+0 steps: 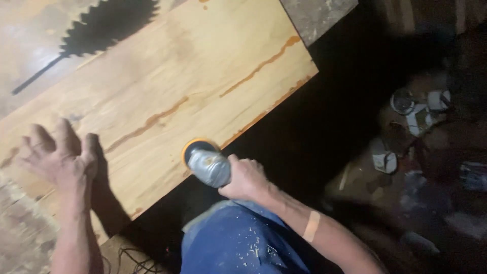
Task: Sanding a wooden board using a power sander, wiping it, and applying a liquid from a bottle.
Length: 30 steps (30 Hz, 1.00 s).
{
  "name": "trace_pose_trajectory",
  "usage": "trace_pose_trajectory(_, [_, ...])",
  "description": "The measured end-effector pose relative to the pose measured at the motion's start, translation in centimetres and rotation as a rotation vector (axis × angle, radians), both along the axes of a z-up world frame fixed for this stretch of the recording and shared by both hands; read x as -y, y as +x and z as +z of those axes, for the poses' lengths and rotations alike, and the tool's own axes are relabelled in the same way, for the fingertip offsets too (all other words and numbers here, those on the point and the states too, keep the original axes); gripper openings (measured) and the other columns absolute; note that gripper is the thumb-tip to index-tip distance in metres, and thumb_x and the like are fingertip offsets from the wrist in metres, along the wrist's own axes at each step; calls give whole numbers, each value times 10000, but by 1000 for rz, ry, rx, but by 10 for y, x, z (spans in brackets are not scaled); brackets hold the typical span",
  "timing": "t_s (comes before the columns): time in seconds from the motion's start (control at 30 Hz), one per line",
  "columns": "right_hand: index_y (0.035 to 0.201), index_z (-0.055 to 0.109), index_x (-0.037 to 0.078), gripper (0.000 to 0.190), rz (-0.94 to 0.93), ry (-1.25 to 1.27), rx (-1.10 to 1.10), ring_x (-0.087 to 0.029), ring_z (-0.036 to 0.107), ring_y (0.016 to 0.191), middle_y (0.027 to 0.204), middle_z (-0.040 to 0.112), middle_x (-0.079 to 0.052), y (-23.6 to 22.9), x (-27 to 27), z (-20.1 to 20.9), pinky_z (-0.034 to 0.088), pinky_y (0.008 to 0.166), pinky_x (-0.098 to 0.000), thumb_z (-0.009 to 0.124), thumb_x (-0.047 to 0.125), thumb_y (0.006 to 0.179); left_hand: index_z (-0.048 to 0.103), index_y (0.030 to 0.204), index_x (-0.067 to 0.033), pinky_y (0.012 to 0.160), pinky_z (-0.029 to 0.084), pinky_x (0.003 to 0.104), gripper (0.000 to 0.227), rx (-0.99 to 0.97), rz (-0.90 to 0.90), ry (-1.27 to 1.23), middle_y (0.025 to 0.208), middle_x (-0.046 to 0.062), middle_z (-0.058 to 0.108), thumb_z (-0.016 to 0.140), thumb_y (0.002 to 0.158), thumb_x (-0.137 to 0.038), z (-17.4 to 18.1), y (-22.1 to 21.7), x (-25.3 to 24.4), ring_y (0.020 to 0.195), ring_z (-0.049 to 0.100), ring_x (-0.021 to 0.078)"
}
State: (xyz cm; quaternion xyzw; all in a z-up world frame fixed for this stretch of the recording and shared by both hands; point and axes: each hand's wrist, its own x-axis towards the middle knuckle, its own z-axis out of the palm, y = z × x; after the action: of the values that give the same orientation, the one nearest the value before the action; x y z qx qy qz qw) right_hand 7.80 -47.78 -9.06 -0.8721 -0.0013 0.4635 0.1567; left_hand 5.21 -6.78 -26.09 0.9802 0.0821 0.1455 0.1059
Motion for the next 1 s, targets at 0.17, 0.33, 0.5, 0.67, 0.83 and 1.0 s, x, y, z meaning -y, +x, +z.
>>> trace_pose_trajectory(0.17, [1004,760,144,432,-402,-286,-25,-201,764,758,871,781,-47,56,74,12,581,633,-350,803,376,642,754,1239,-107,813,429,454,330,124,16,366,1332,132,501,709,1088,-397,22,11,17,1209,506,307])
trace_pose_trajectory(0.33, [903,778,120,308,-677,-286,39,-192,692,664,797,736,-37,110,150,20,508,585,-342,792,310,661,810,1432,-78,892,432,556,474,-48,27,241,1546,225,467,746,1082,-392,17,1,14,1263,509,420])
trace_pose_trajectory(0.5, [857,764,130,241,-757,-253,117,-168,658,746,811,714,-19,147,202,7,481,670,-355,757,294,680,733,1592,172,1240,299,606,554,-28,53,-31,1718,266,215,761,1091,-63,16,4,31,1594,230,408])
trace_pose_trajectory(0.67, [972,726,122,327,-794,-290,174,-220,656,844,925,701,-56,169,206,23,489,761,-356,728,303,700,827,1337,5,849,422,496,392,64,-25,246,1494,229,507,746,1165,-337,30,10,25,1144,569,402])
trace_pose_trajectory(0.83, [899,720,124,277,-757,-299,128,-184,634,790,859,670,-25,144,169,22,470,709,-352,733,308,693,694,1337,102,978,411,563,327,30,-1,-68,1536,246,355,683,1046,-46,28,16,37,1313,409,385])
trace_pose_trajectory(1.0, [742,675,146,204,-667,-279,137,-135,558,693,752,590,31,100,125,11,449,637,-350,761,315,670,709,1283,-128,764,415,450,326,-219,31,310,1211,143,464,680,1117,-407,61,16,29,1006,515,319])
